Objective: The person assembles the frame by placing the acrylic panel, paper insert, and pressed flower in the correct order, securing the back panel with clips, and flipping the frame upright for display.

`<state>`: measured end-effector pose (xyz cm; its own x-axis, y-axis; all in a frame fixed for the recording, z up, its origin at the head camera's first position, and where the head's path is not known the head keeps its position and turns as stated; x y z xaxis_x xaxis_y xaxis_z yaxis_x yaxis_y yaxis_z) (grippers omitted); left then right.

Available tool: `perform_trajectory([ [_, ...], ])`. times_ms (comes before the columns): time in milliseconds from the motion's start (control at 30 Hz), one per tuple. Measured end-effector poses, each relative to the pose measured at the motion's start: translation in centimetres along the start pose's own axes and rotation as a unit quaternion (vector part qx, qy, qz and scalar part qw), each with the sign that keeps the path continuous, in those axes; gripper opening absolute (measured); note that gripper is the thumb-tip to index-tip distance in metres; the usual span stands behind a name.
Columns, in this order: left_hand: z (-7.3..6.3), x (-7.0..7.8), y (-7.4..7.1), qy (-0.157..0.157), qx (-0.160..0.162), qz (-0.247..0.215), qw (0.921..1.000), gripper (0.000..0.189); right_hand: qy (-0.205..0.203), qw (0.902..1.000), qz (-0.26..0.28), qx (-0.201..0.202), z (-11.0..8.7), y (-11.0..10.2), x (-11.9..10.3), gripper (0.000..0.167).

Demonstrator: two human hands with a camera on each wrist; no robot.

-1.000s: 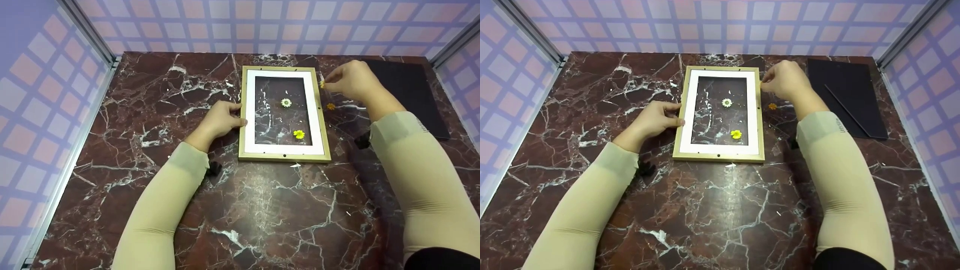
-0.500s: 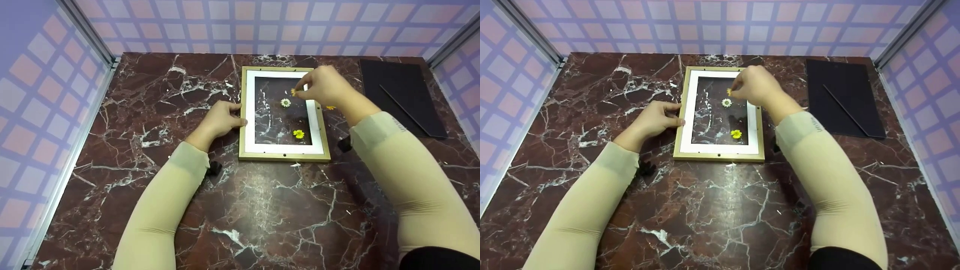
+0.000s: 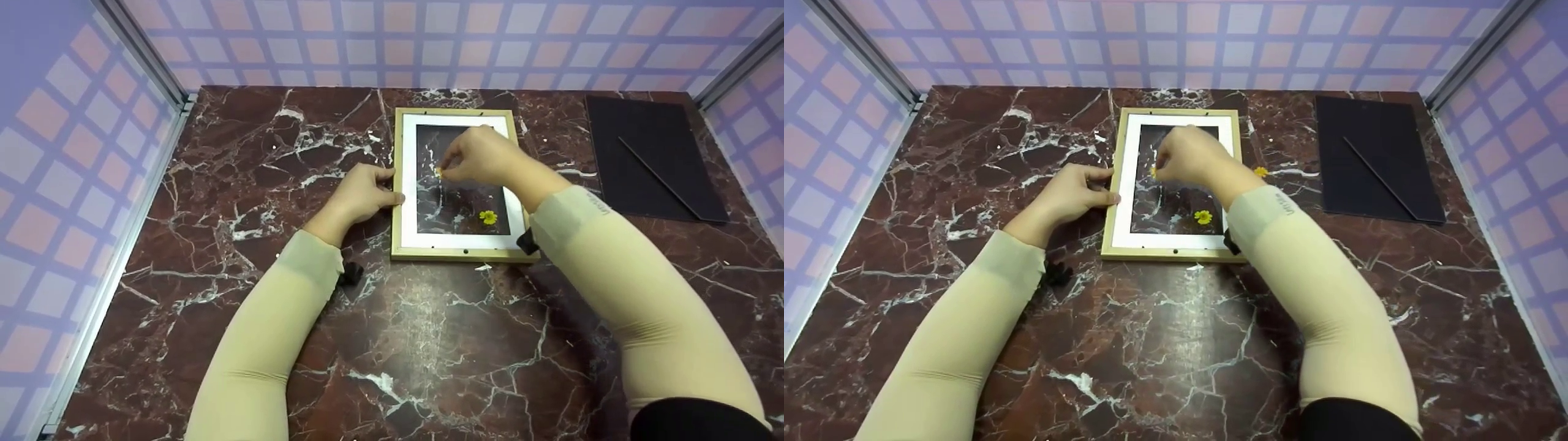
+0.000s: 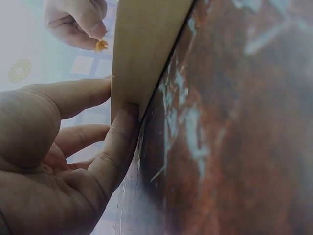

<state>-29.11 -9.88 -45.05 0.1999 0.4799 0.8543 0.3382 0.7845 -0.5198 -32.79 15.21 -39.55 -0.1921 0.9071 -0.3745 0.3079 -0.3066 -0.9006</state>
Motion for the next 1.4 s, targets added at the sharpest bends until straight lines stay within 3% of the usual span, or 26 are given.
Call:
perform_trajectory([
  [167,0.0,-0.1,0.0,0.006,0.003,0.003,1.0,0.067,-0.01,0.9998,0.005,-0.018,0.3,0.9,-0.6,0.019],
  [433,0.0,0.2,-0.1,0.004,0.002,0.01,0.9999,0.067,0.013,0.9984,-0.011,-0.054,0.8,1.6,-0.6,0.019],
  [800,-0.1,0.1,-0.4,0.002,0.003,0.005,1.0,0.068,0.004,0.9987,-0.009,-0.051,0.8,1.1,-0.3,0.027],
  [1000,-0.1,0.1,-0.3,-0.002,0.0,-0.005,1.0,0.069,0.018,0.9985,0.018,-0.049,0.0,-0.6,0.7,0.03],
  [1133,-0.3,-0.1,0.0,-0.006,-0.003,-0.01,0.9999,0.069,0.03,0.9968,0.065,-0.036,-1.0,-2.7,2.0,0.032],
  [1400,-0.2,-0.1,-0.1,-0.004,0.001,-0.002,1.0,0.069,0.1,0.989,0.101,0.043,-3.5,-7.1,6.9,0.048],
])
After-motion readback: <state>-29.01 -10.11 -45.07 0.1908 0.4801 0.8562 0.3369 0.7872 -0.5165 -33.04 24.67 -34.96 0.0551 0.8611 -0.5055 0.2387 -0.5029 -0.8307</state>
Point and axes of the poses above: each hand's wrist, its own z-axis towards the middle knuckle, its own y-axis out of the palm, x = y × z, the point moved 2 cm from there along z, towards the middle knuckle, and after that the axes turned 14 degrees about y, right-handed, at the moved point
